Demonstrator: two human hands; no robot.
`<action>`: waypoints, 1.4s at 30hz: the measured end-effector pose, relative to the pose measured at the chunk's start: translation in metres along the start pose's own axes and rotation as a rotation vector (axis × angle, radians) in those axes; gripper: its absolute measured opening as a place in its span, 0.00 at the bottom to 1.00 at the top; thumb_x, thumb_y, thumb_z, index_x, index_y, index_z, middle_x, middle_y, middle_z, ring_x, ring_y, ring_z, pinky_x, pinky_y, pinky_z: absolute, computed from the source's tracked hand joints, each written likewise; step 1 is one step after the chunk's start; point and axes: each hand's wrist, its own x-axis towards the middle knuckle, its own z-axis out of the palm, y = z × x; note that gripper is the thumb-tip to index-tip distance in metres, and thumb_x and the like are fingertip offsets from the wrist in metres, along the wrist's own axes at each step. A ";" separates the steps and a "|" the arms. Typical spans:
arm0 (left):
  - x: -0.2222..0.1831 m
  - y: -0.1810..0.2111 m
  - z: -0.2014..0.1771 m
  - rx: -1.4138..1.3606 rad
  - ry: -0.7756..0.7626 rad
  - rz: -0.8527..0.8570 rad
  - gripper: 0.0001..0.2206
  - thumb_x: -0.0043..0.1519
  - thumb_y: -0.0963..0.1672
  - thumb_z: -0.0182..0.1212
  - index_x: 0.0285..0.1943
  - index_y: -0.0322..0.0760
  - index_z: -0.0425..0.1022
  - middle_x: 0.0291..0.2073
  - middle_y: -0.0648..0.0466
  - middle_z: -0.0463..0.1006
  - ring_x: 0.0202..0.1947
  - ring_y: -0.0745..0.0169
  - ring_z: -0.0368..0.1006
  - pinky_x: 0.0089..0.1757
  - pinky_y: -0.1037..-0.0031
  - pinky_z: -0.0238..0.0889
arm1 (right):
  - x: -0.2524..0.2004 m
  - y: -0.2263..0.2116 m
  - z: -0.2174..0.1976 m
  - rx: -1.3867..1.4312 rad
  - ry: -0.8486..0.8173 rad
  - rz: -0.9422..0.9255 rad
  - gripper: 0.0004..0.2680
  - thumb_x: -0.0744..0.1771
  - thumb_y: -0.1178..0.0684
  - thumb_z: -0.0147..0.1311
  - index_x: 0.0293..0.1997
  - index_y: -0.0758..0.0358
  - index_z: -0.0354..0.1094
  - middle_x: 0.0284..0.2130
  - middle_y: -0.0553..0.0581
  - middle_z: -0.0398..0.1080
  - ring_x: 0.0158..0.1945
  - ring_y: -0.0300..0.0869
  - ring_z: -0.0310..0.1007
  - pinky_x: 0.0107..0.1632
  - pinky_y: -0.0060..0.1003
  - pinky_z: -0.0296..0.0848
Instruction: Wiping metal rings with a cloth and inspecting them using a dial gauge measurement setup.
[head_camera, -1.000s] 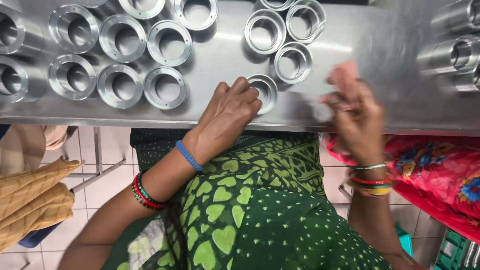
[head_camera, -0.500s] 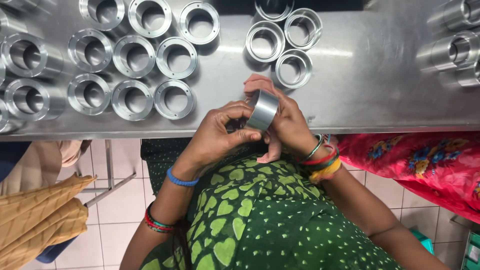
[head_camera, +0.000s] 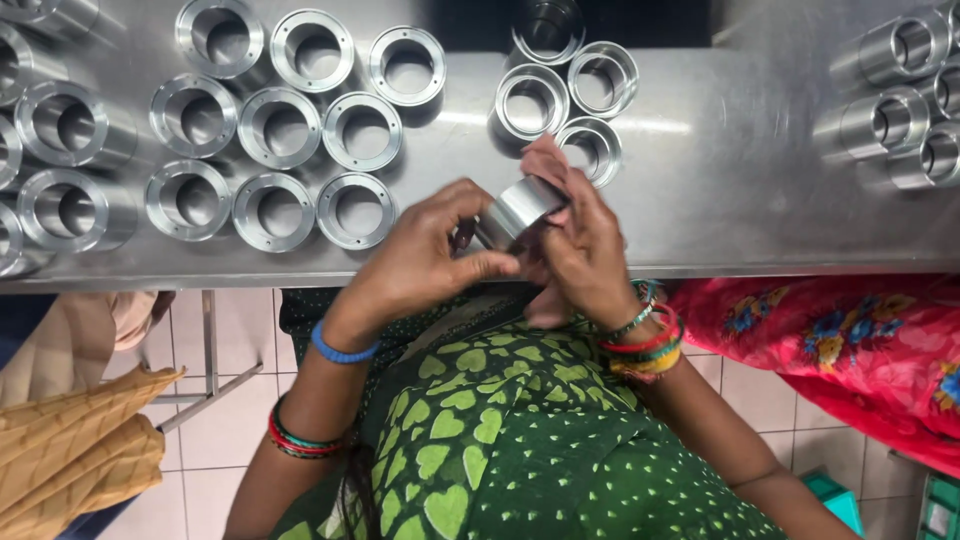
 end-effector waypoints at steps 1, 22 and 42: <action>-0.001 -0.003 -0.002 -0.001 0.013 -0.001 0.18 0.54 0.45 0.74 0.52 0.36 0.79 0.42 0.57 0.79 0.42 0.68 0.75 0.45 0.74 0.69 | 0.000 -0.009 -0.001 -0.002 -0.013 0.000 0.20 0.68 0.66 0.44 0.71 0.68 0.56 0.58 0.55 0.65 0.47 0.36 0.74 0.43 0.27 0.79; 0.038 -0.004 -0.015 0.935 0.068 0.088 0.18 0.48 0.36 0.63 0.49 0.37 0.76 0.38 0.47 0.81 0.41 0.43 0.75 0.43 0.57 0.68 | -0.003 -0.004 -0.064 -0.060 0.257 -0.061 0.15 0.70 0.63 0.55 0.65 0.69 0.62 0.54 0.55 0.71 0.46 0.36 0.76 0.45 0.27 0.78; 0.042 -0.027 0.015 -0.160 0.215 -0.092 0.13 0.58 0.43 0.70 0.50 0.37 0.82 0.42 0.57 0.85 0.45 0.66 0.78 0.48 0.77 0.69 | 0.042 -0.005 -0.011 -0.874 0.108 -0.658 0.21 0.64 0.65 0.57 0.65 0.57 0.63 0.60 0.60 0.67 0.62 0.53 0.73 0.57 0.38 0.78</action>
